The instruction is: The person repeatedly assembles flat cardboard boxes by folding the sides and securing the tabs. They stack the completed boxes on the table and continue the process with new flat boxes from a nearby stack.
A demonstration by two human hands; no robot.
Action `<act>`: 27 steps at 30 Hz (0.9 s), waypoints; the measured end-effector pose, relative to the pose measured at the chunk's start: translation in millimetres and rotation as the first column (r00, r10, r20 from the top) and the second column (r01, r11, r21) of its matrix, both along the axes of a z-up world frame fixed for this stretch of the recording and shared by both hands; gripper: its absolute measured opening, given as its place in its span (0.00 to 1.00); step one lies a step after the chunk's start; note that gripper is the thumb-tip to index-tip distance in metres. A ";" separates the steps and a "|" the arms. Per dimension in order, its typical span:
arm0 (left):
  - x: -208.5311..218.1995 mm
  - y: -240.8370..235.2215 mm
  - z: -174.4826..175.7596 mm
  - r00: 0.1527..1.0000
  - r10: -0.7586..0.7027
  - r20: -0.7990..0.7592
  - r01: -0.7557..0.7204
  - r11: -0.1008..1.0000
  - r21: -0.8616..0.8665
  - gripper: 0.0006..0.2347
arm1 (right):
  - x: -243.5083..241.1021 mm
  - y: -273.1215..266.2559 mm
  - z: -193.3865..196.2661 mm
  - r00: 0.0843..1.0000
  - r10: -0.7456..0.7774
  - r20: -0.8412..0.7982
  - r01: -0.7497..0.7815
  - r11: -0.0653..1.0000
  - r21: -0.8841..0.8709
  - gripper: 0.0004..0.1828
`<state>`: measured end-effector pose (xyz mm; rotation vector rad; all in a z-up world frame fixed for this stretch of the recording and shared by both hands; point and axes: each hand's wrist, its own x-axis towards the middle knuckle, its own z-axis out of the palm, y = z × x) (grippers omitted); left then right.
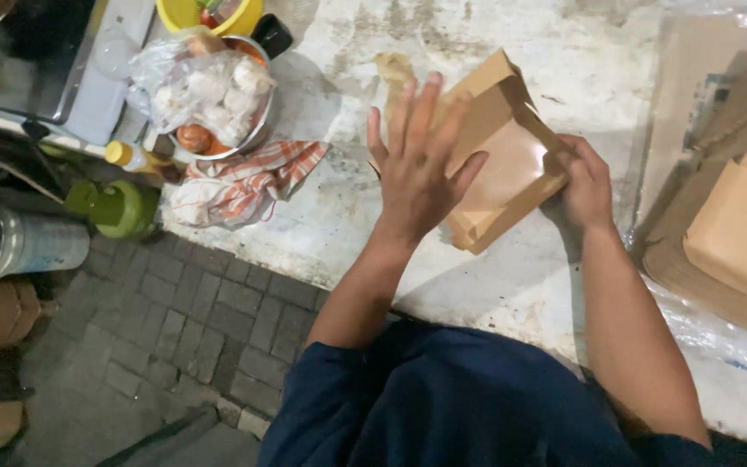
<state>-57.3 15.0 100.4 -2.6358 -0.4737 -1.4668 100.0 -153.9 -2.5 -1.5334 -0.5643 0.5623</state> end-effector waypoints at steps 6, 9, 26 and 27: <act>-47.1 38.7 30.2 0.754 -0.327 -0.570 -0.244 0.666 -0.705 0.43 | 10.8 -0.9 -18.8 0.979 0.046 0.198 -0.046 0.999 -0.009 0.20; -54.1 53.6 53.4 0.642 -0.623 -0.446 -0.127 0.488 -0.864 0.37 | 2.2 -1.6 -7.2 0.984 0.037 0.173 -0.041 0.999 0.018 0.19; 0.8 28.6 -60.6 0.880 -0.410 0.239 -0.018 -0.532 -0.847 0.33 | -10.7 -9.5 31.6 0.956 -0.290 0.037 0.290 0.925 -0.245 0.36; 1.4 31.8 -50.3 0.900 -0.427 0.082 -0.071 -0.330 -0.941 0.38 | -13.9 -9.9 40.5 0.956 -0.288 0.053 0.292 0.928 -0.233 0.36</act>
